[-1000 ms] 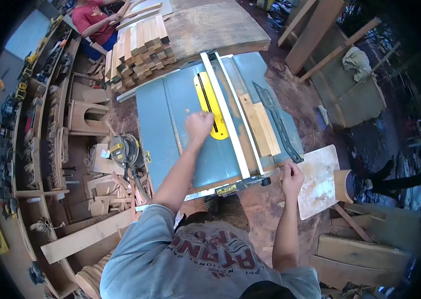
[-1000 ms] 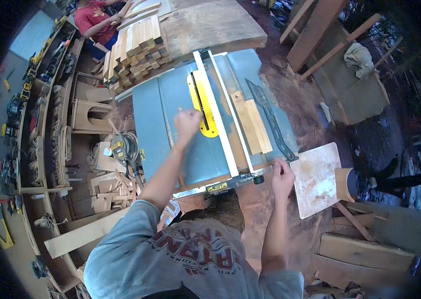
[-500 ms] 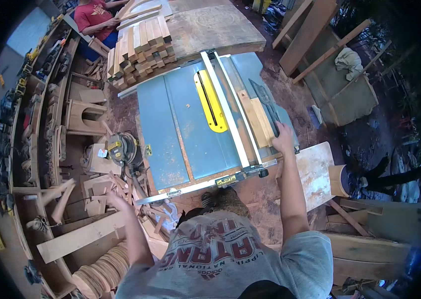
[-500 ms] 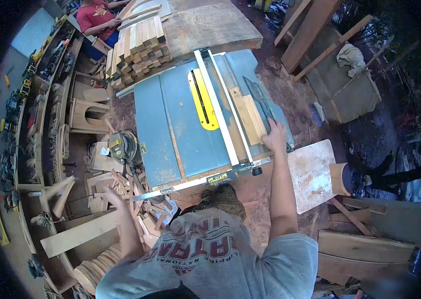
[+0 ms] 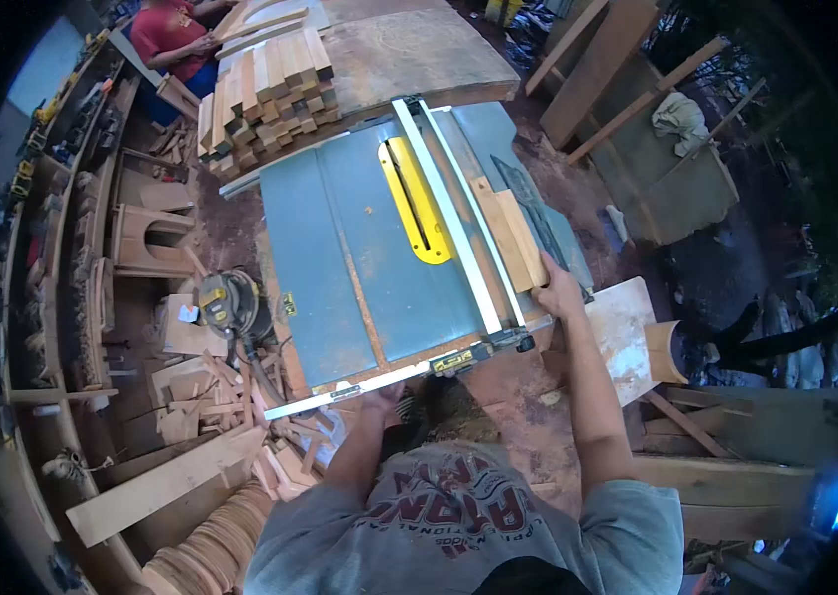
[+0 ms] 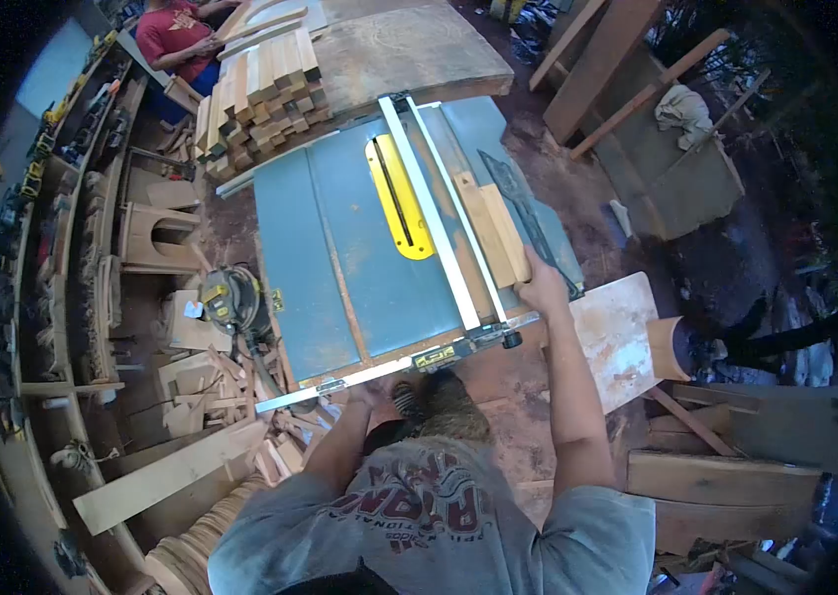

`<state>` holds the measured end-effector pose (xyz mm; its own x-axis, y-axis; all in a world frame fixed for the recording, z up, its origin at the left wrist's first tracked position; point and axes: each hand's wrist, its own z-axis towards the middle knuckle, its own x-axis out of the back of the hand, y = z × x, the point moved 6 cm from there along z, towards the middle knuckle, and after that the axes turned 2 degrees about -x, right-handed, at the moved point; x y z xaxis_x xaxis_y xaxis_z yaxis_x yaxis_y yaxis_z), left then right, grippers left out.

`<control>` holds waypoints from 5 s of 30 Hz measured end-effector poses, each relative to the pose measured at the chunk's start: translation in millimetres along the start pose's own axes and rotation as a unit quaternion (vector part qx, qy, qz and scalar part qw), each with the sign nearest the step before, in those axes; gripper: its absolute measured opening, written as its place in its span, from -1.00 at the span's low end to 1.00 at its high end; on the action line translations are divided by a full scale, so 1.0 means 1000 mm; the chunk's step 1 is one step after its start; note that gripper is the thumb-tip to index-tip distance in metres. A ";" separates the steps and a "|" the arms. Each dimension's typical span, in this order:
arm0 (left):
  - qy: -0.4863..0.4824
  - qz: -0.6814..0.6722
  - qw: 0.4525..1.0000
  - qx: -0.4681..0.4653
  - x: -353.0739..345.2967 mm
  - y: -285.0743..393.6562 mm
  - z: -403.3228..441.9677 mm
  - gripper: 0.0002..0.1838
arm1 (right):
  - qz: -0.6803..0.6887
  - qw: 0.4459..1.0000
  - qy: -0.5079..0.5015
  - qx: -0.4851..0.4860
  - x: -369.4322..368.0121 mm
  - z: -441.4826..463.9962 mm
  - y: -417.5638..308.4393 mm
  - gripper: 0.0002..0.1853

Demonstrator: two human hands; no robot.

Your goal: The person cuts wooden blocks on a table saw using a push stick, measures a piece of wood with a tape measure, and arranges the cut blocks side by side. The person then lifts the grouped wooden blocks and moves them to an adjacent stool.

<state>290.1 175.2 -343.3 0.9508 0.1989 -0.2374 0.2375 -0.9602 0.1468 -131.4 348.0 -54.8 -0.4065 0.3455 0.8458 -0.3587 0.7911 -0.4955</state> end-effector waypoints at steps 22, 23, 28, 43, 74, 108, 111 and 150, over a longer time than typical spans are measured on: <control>-0.049 0.255 0.966 -0.004 0.021 -0.050 0.027 -0.33 | 0.834 0.480 -0.227 -0.151 -0.044 -0.204 -0.005 -0.35; -0.062 0.368 0.927 -0.018 0.018 -0.052 -0.010 -0.31 | 0.834 0.474 -0.237 -0.153 -0.054 -0.211 -0.008 -0.35; -0.297 0.621 0.706 -0.167 -0.030 -0.042 -0.132 -0.42 | 0.786 0.543 -0.248 -0.162 -0.091 -0.230 -0.025 -0.30; -0.293 0.591 0.351 -0.665 -0.151 -0.037 -0.232 -0.05 | 0.078 0.967 0.194 0.145 -0.102 -0.222 -0.078 -0.58; -0.209 0.573 0.350 -0.711 -0.237 0.017 -0.191 -0.09 | 0.343 0.939 -0.021 0.004 0.049 -0.216 -0.021 -0.46; -0.133 0.582 0.379 -0.707 -0.255 0.030 -0.180 -0.41 | -0.023 0.998 -0.053 0.040 -0.031 -0.227 -0.127 -0.08; -0.147 0.502 0.441 -0.729 -0.249 0.036 -0.185 -0.49 | -0.022 0.998 -0.054 0.034 -0.039 -0.211 -0.126 -0.07; -0.202 0.404 0.500 -0.739 -0.191 0.023 -0.258 -0.65 | 0.559 0.816 -0.029 -0.145 0.022 -0.099 -0.013 -0.74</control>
<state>165.8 165.3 -47.1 0.8089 -0.4786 0.3415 -0.0208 0.5573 0.8300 -52.3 394.7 -10.3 -0.3850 0.9155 -0.1169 0.4734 0.0872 -0.8765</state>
